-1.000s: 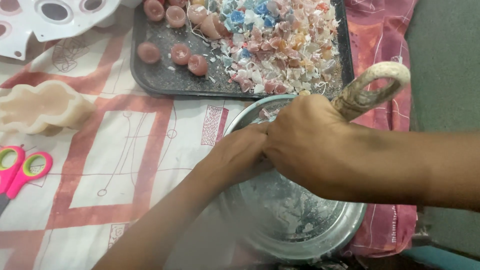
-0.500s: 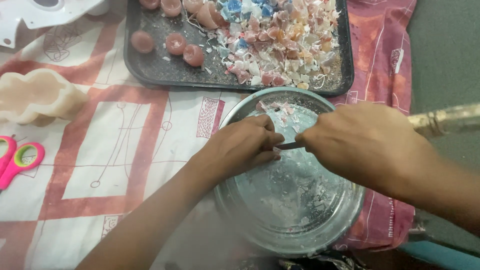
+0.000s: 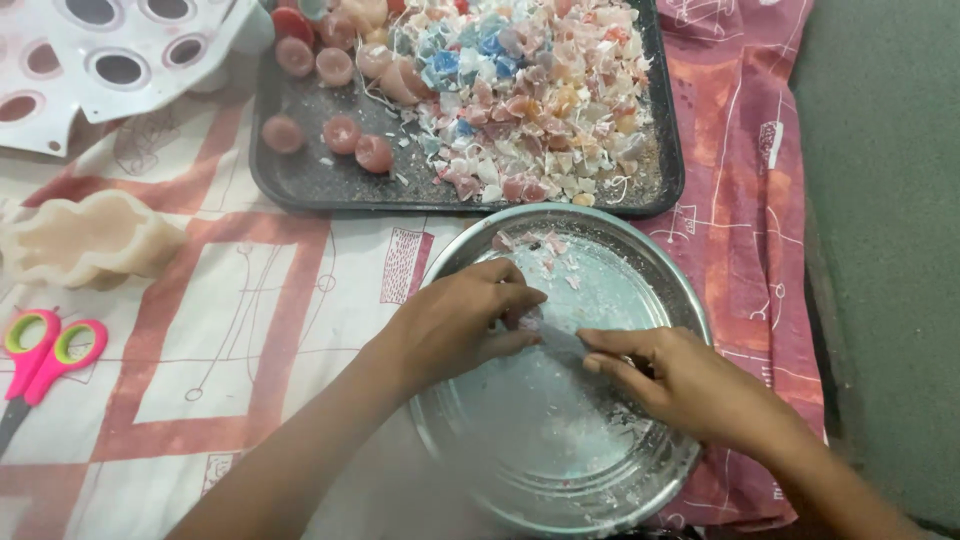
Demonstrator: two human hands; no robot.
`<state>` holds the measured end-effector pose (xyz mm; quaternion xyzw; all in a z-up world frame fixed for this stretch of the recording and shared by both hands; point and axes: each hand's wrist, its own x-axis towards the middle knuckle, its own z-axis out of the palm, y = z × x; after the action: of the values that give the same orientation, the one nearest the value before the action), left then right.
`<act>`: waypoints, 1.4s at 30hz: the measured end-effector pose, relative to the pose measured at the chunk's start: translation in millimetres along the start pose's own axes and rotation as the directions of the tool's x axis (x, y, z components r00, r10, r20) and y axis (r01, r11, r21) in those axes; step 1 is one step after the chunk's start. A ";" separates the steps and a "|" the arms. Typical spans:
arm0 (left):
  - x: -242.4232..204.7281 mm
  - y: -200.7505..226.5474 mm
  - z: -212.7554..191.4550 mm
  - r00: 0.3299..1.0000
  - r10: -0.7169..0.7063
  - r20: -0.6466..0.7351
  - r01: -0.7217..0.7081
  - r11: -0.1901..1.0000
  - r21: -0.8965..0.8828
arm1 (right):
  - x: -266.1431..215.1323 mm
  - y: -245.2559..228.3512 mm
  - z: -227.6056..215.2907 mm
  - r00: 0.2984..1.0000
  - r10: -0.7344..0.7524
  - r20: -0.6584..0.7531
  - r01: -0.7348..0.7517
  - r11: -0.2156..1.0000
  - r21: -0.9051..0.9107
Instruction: Cutting and scraping small wax or soap pieces on a metal plate for recycling or crafting.
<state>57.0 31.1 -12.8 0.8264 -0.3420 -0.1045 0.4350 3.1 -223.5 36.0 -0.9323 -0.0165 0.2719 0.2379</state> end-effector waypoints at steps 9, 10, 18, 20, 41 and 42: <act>-2.1 -4.2 -18.6 0.989 0.125 0.084 -0.109 0.978 -0.179 | -14.2 16.0 17.2 0.924 -0.352 -0.148 0.333 0.933 -0.139; -3.4 -4.0 -21.0 0.987 0.137 0.087 -0.119 0.975 -0.189 | -17.9 12.2 14.4 0.955 -0.239 -0.176 0.208 0.962 -0.176; -3.4 -7.5 -14.1 0.994 0.111 0.014 -0.101 0.947 -0.306 | -30.7 4.1 -3.4 0.955 -0.038 -0.293 -0.028 0.976 -0.217; -2.7 -10.0 -3.3 0.966 0.254 -0.041 -0.252 0.967 0.044 | -32.4 -11.8 -8.6 0.913 -0.133 -0.385 0.048 0.973 -0.224; -7.8 27.5 -20.0 0.988 -0.154 -0.015 0.155 0.984 0.091 | -20.1 -24.9 12.7 0.940 -0.085 -0.331 0.090 0.996 0.001; -10.1 27.5 -13.8 0.988 -0.151 -0.011 0.152 0.984 0.092 | -20.5 -24.7 11.4 0.939 -0.081 -0.334 0.087 0.996 0.004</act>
<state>43.0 36.1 16.0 0.8695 -0.2819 -0.1198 0.3875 -17.8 -199.8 49.0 -0.9610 -0.0132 0.1000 0.2575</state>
